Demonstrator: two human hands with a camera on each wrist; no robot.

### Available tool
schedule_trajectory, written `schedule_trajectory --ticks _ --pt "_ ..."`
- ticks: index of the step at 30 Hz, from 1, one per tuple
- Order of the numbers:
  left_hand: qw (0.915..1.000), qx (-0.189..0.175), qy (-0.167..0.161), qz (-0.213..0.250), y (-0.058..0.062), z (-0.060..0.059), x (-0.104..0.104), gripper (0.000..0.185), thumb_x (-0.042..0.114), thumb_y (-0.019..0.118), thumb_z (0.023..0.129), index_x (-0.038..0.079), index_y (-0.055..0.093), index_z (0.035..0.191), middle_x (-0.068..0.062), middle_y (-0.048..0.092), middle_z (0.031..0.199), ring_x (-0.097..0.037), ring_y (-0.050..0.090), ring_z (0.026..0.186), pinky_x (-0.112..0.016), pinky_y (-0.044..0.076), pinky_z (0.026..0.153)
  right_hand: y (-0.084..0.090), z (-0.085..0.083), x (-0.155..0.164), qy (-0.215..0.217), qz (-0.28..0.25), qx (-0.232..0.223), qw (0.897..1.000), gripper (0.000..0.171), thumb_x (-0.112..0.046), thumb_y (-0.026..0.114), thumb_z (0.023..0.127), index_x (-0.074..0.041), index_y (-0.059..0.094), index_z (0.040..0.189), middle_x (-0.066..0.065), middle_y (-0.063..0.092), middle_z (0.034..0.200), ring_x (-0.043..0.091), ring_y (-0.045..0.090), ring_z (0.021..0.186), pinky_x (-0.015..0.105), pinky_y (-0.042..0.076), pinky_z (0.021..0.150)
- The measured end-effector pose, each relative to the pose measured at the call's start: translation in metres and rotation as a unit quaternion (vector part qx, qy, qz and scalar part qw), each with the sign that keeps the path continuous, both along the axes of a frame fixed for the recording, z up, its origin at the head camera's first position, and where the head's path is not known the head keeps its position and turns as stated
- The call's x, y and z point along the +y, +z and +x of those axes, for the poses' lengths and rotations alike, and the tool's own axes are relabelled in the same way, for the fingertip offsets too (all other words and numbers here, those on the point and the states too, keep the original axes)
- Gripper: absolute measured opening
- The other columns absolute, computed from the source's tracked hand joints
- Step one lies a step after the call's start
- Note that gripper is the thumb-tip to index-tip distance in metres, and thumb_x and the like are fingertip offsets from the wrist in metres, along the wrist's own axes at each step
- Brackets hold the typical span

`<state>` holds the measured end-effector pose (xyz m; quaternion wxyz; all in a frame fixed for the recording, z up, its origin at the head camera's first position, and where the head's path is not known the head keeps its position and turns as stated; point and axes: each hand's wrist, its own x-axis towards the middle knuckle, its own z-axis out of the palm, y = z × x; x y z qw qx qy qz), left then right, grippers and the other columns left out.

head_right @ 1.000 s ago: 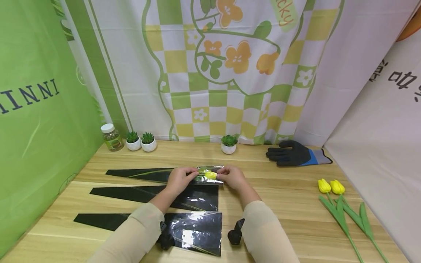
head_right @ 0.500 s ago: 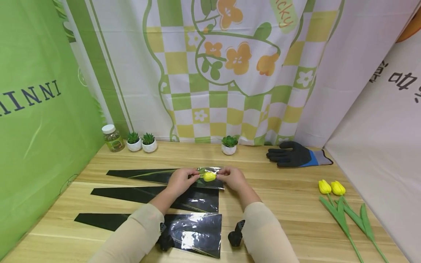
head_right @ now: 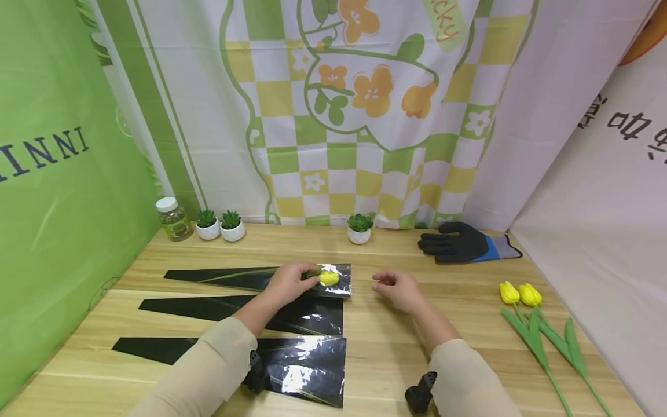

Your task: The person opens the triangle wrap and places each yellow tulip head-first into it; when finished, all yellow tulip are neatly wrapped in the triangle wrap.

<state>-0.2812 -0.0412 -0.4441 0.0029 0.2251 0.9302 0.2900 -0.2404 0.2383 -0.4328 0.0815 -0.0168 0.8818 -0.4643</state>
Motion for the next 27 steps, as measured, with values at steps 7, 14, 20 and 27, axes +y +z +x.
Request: schedule_trajectory --ticks 7,14,20,27 --pt "0.9968 0.031 -0.014 -0.072 0.005 -0.002 0.011 0.029 0.023 0.069 0.092 0.014 0.071 0.12 -0.006 0.069 0.123 -0.023 0.064 0.114 -0.04 0.055 0.094 0.02 0.036 0.043 0.017 0.048 0.056 0.997 0.034 -0.018 0.064 0.096 0.006 0.063 0.12 0.013 0.067 0.104 0.008 0.057 0.086 0.02 0.052 0.068" --pt "0.9931 0.043 0.001 -0.109 0.005 -0.006 0.012 0.031 0.025 0.07 0.092 0.016 0.07 0.122 -0.004 0.07 0.122 -0.021 0.066 0.11 -0.038 0.056 0.091 0.028 0.072 0.089 0.001 0.118 0.072 0.99 0.036 -0.023 0.063 0.097 0.003 0.063 0.122 0.01 0.068 0.106 -0.004 0.053 0.083 0.02 0.051 0.068" --pt "0.9916 0.054 0.013 -0.117 0.006 -0.014 0.011 0.032 0.025 0.069 0.093 0.017 0.07 0.123 -0.004 0.069 0.124 -0.021 0.066 0.113 -0.038 0.057 0.092 0.031 0.1 0.13 -0.035 0.177 0.056 0.982 0.044 -0.031 0.059 0.099 0.003 0.061 0.127 0.013 0.069 0.108 -0.006 0.054 0.082 0.019 0.051 0.067" --pt "0.989 0.061 0.033 -0.131 0.008 -0.021 0.013 0.032 0.024 0.068 0.093 0.017 0.069 0.124 -0.004 0.068 0.125 -0.021 0.064 0.115 -0.039 0.055 0.095 0.025 0.127 0.172 -0.069 0.188 0.056 0.978 0.046 -0.028 0.059 0.099 0.009 0.058 0.126 0.02 0.069 0.109 -0.017 0.049 0.077 0.016 0.051 0.065"
